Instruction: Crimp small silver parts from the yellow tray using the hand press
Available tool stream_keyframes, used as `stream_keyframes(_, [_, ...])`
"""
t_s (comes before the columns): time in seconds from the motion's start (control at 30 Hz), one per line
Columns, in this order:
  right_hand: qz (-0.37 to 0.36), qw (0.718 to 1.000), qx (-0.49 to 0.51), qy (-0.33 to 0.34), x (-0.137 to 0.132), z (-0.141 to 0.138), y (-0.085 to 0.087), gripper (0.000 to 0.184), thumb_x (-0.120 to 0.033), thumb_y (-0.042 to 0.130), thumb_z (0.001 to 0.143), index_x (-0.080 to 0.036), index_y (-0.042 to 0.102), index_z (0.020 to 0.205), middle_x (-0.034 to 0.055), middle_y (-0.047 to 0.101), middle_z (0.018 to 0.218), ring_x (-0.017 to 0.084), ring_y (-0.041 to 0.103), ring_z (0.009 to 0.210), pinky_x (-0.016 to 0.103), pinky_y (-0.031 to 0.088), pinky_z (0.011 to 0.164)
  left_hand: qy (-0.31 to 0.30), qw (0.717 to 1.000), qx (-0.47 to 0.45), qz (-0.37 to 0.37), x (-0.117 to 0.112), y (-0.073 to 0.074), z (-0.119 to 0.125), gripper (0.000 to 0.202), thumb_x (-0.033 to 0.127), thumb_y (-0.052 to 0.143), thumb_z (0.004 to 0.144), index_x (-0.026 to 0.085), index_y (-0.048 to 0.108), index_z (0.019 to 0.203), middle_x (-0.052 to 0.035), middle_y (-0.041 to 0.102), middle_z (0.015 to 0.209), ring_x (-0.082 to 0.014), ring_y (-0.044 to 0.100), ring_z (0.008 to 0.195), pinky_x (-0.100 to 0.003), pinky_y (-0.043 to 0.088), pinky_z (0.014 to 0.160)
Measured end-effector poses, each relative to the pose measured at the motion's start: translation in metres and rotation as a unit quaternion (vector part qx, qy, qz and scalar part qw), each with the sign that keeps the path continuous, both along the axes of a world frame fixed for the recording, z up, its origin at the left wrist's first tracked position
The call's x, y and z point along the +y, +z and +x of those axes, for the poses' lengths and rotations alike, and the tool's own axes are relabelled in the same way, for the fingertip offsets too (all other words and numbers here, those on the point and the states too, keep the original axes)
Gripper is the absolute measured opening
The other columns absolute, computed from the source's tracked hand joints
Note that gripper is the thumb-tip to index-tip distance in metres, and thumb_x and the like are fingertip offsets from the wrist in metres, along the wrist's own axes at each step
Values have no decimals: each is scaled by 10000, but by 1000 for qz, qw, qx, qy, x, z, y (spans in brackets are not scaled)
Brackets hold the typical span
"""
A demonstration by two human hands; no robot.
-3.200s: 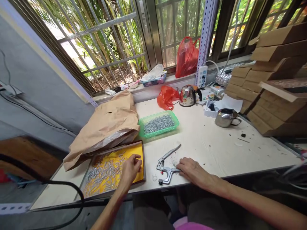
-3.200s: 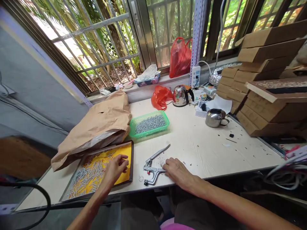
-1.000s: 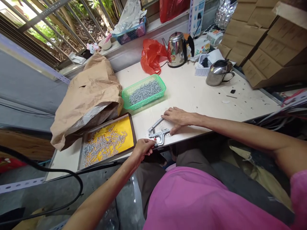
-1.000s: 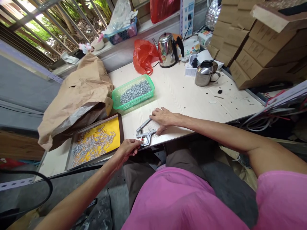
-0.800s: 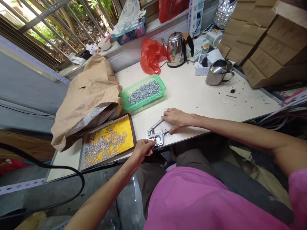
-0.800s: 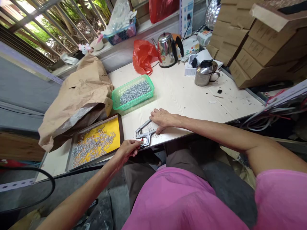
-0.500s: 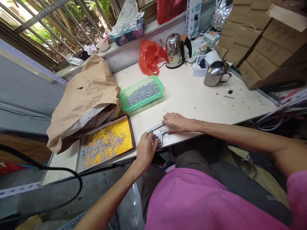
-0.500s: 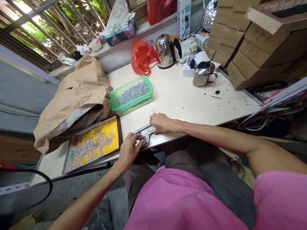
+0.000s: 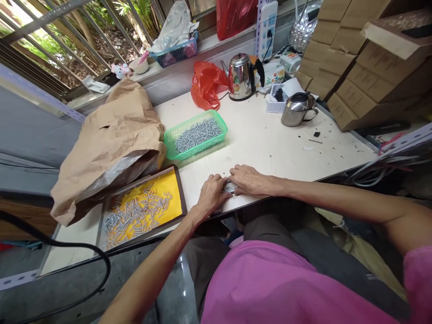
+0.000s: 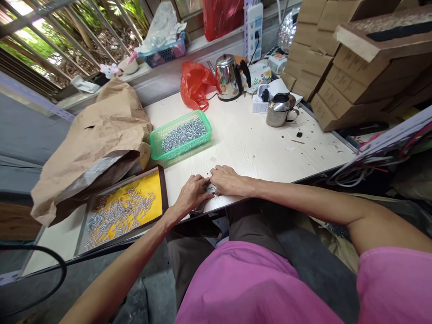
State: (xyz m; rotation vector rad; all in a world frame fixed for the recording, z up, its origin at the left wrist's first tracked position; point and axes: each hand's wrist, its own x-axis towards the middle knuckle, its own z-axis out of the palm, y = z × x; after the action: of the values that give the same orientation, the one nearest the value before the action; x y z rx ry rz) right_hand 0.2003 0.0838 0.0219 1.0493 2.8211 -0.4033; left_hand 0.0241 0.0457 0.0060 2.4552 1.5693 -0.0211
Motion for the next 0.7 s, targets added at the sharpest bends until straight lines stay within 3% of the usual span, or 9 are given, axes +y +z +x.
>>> stream_keyframes(0.17, [-12, 1000, 9, 8, 6, -7, -6, 165, -207, 523, 917, -104, 648, 943, 135, 647, 972, 221, 567, 952, 295, 385, 771, 23, 999, -10, 22, 2, -3, 3, 216, 372, 604, 868, 177, 659, 943, -57, 617, 924, -211, 532, 922, -313, 443, 766])
stream_keyframes(0.3, [-5, 1000, 24, 15, 9, -3, -13, 258, -257, 450, 962, -104, 653, 917, 126, 647, 929, 205, 574, 890, 291, 380, 749, 28, 999, -5, 20, 5, -3, 5, 247, 385, 535, 909, 178, 668, 895, -66, 630, 906, -214, 545, 927, -322, 459, 773])
stream_keyframes(0.37, [16, 999, 40, 18, 9, 1, -15, 268, -289, 464, 958, -101, 656, 956, 128, 641, 941, 212, 565, 903, 296, 382, 767, 37, 999, -9, 28, 1, -4, 7, 212, 359, 569, 892, 179, 663, 954, -73, 641, 943, -225, 553, 956, -337, 476, 796])
stream_keyframes(0.47, [34, 996, 68, 38, 15, 10, -16, 376, -420, 600, 872, -103, 642, 1070, 135, 627, 988, 243, 549, 936, 309, 390, 790, 58, 995, -30, 79, -16, -13, 12, 250, 245, 582, 881, 147, 612, 1110, -123, 611, 1186, -260, 531, 1128, -387, 472, 923])
stream_keyframes(0.53, [14, 995, 80, 55, 21, 13, -15, 441, -482, 595, 859, -112, 642, 1096, 133, 624, 987, 242, 554, 919, 312, 395, 790, 54, 989, -59, 123, -34, -22, 16, 304, 185, 538, 897, 124, 565, 1193, -156, 518, 1354, -284, 446, 1281, -423, 427, 1022])
stream_keyframes(0.6, [-14, 994, 92, 51, 28, 14, -14, 398, -452, 513, 916, -124, 653, 1093, 126, 625, 988, 219, 565, 897, 299, 397, 782, 39, 984, -94, 149, -51, -33, 22, 328, 186, 502, 916, 123, 534, 1236, -161, 466, 1417, -293, 368, 1362, -444, 400, 1065])
stream_keyframes(0.7, [-9, 996, 93, 8, 38, 7, -16, 277, -316, 492, 932, -133, 682, 1018, 112, 626, 981, 197, 564, 899, 282, 388, 780, 30, 977, -135, 160, -68, -46, 28, 335, 240, 457, 946, 144, 518, 1261, -140, 509, 1391, -282, 388, 1359, -465, 386, 1087])
